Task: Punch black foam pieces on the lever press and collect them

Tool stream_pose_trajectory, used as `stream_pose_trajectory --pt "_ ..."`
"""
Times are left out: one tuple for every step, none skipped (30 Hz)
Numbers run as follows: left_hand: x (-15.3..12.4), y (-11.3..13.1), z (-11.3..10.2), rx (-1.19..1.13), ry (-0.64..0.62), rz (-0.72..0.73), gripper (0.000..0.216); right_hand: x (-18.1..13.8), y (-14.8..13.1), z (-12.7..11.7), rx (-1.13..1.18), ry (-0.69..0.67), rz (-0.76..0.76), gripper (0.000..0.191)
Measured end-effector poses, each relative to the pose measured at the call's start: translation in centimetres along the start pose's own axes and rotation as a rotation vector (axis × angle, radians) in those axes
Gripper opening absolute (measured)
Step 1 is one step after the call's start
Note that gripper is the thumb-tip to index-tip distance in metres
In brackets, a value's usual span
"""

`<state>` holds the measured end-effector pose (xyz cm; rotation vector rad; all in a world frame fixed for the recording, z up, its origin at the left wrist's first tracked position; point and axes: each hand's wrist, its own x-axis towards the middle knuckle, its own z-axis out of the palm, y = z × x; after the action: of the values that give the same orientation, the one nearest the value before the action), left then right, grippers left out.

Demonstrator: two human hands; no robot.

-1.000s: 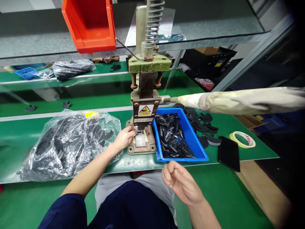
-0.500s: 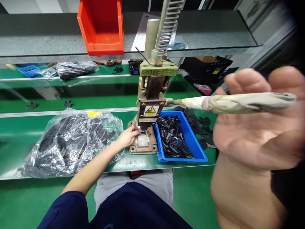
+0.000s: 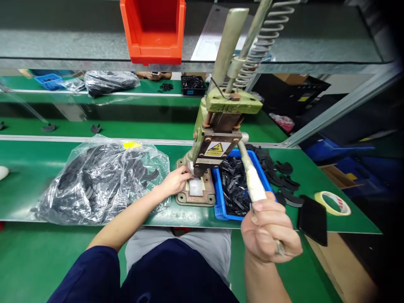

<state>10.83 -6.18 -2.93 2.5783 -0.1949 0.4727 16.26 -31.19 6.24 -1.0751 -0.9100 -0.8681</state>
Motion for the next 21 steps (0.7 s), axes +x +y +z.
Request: stream_pose_trajectory --pt "0.0 0.1 0.0 0.002 -0.001 -0.002 0.041 -0.4 0.1 -0.1 -0.005 0.008 0.001 0.033" --pt "0.0 0.2 0.0 0.003 -0.002 0.0 0.041 -0.6 0.2 -0.2 0.001 0.021 -0.012 0.034" --pt "-0.1 0.3 -0.1 0.006 -0.009 0.006 0.041 -0.7 0.3 -0.3 0.01 0.028 -0.028 0.035" --pt "-0.3 0.3 -0.3 0.011 -0.02 0.01 0.04 -0.6 0.5 -0.3 0.018 0.034 -0.041 0.036" --pt "-0.5 0.4 -0.6 0.022 -0.027 0.005 0.039 -0.5 0.6 -0.4 0.023 0.038 -0.052 0.036" --pt "-0.9 0.3 -1.0 0.041 -0.031 -0.016 0.038 -0.4 0.8 -0.4 0.028 0.043 -0.06 0.037" --pt "-1.4 0.2 -1.6 0.067 -0.032 -0.055 0.035 -0.3 1.0 -0.4 0.033 0.048 -0.069 0.038" --pt "-2.0 0.0 -2.3 0.103 -0.03 -0.114 0.033 -0.3 1.1 -0.4 0.037 0.052 -0.079 0.039" --pt "-2.7 -0.3 -3.2 0.149 -0.029 -0.194 0.031 -0.3 1.2 -0.4 0.039 0.056 -0.09 0.039" --pt "-3.4 -0.7 -4.1 0.201 -0.036 -0.284 0.027 -0.4 1.3 -0.4 0.04 0.068 -0.091 0.039" --pt "-4.2 -1.1 -5.0 0.256 -0.055 -0.376 0.024 -0.5 1.2 -0.3 0.041 0.077 -0.084 0.039" --pt "-5.0 -1.5 -5.9 0.311 -0.083 -0.466 0.021 -0.6 1.2 -0.2 0.042 0.087 -0.067 0.039" --pt "-5.7 -1.9 -6.7 0.36 -0.123 -0.545 0.019 -0.7 1.1 -0.1 0.043 0.095 -0.048 0.038" --pt "-6.3 -2.3 -7.3 0.402 -0.169 -0.603 0.018 -0.7 1.0 0.1 0.043 0.104 -0.027 0.037" --pt "-6.7 -2.6 -7.8 0.434 -0.215 -0.635 0.018 -0.8 0.9 0.2 0.042 0.109 -0.011 0.037" --pt "-7.0 -2.8 -8.1 0.456 -0.255 -0.645 0.019 -0.8 0.8 0.3 0.038 0.111 0.001 0.036" --pt "-7.2 -3.0 -8.3 0.469 -0.286 -0.64 0.018 -0.8 0.7 0.3 0.033 0.111 0.005 0.035" --pt "-7.2 -3.1 -8.4 0.477 -0.307 -0.628 0.017 -0.8 0.6 0.3 0.027 0.109 0.012 0.035" --pt "-7.1 -3.1 -8.4 0.483 -0.315 -0.617 0.016 -0.8 0.5 0.3 0.023 0.108 0.015 0.033" --pt "-6.9 -3.1 -8.3 0.49 -0.315 -0.612 0.015 -0.8 0.4 0.2 0.021 0.104 0.016 0.032" --pt "-6.7 -3.1 -8.3 0.499 -0.312 -0.614 0.015 -0.8 0.3 0.0 0.023 0.1 0.014 0.03"
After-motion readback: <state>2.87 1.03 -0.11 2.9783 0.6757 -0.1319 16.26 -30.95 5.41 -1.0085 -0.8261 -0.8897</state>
